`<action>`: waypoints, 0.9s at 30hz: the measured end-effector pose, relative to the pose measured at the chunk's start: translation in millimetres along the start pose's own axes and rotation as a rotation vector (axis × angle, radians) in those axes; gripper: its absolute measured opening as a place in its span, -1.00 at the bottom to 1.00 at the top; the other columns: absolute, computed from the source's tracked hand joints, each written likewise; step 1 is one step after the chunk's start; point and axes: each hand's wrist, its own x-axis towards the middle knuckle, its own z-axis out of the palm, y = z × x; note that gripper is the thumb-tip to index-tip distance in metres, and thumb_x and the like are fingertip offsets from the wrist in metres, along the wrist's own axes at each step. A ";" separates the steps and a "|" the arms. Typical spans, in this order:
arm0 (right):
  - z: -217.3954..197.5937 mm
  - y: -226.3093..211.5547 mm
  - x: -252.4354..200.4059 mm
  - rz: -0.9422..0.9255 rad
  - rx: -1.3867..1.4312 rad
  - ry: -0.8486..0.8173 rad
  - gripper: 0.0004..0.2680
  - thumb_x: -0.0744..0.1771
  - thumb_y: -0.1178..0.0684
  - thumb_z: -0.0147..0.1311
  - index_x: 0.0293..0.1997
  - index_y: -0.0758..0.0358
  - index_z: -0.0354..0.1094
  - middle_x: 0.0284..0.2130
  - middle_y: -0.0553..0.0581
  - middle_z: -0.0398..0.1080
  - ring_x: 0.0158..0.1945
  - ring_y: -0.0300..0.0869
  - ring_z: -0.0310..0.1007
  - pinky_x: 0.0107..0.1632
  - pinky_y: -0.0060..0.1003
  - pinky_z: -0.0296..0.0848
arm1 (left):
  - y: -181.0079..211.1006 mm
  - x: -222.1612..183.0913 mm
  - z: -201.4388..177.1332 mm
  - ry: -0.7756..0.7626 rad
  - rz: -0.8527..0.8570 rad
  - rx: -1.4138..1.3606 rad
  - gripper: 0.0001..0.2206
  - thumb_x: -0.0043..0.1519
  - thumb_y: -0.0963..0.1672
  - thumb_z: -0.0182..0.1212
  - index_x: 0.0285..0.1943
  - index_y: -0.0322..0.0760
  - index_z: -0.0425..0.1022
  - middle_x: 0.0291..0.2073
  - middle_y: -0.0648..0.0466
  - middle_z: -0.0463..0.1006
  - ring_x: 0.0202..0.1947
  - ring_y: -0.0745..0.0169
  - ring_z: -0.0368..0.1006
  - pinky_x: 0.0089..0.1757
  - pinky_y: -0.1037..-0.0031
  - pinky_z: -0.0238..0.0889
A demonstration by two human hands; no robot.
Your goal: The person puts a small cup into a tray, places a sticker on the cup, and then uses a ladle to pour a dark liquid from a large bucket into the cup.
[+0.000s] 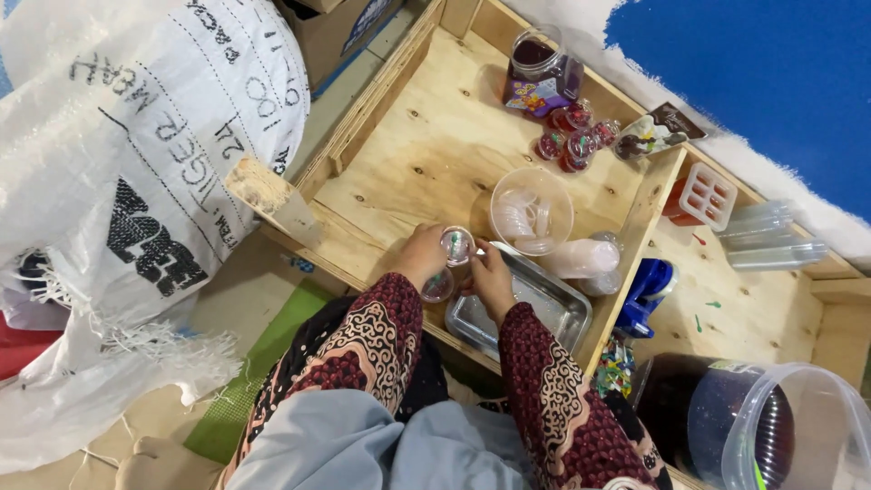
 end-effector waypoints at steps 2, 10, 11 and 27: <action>3.5 -8.4 -9.6 0.006 -0.009 -0.008 -0.64 0.41 0.13 -0.10 0.41 0.31 0.12 0.01 0.47 0.38 -0.54 0.05 0.54 -0.51 -0.08 0.66 | -12.8 12.1 9.0 -0.018 -0.012 0.031 -0.53 0.26 -0.12 0.01 0.41 -0.14 0.35 0.17 -0.16 0.40 0.26 -0.13 0.38 0.20 0.17 0.28; 10.1 -26.0 -32.9 0.014 -0.118 -0.015 -0.62 0.40 0.17 -0.14 0.44 0.10 0.16 0.24 0.45 0.29 -0.38 0.16 0.62 -0.41 -0.10 0.70 | 3.3 -4.2 -5.4 -0.044 -0.037 0.035 -0.50 0.30 -0.16 -0.09 0.49 -0.19 0.24 0.27 -0.19 0.34 0.32 -0.18 0.31 0.24 0.08 0.21; 9.8 -32.6 -41.6 -0.044 -0.275 -0.008 -0.63 0.39 0.11 -0.09 0.42 0.03 0.21 0.25 0.38 0.31 -0.06 0.17 0.49 -0.07 -0.01 0.55 | 1.8 -1.5 -3.2 -0.046 -0.031 0.034 -0.50 0.30 -0.16 -0.09 0.50 -0.19 0.24 0.28 -0.19 0.33 0.32 -0.19 0.30 0.24 0.06 0.21; -20.6 67.4 -2.7 -0.315 -0.410 0.080 -0.63 0.35 0.12 0.01 0.36 0.06 0.31 0.24 0.31 0.29 0.32 0.16 0.30 0.33 0.02 0.32 | 4.3 -10.1 8.2 0.051 0.056 0.314 -0.54 0.33 -0.11 -0.05 0.46 -0.14 0.28 0.24 -0.11 0.36 0.32 -0.16 0.26 0.24 0.05 0.17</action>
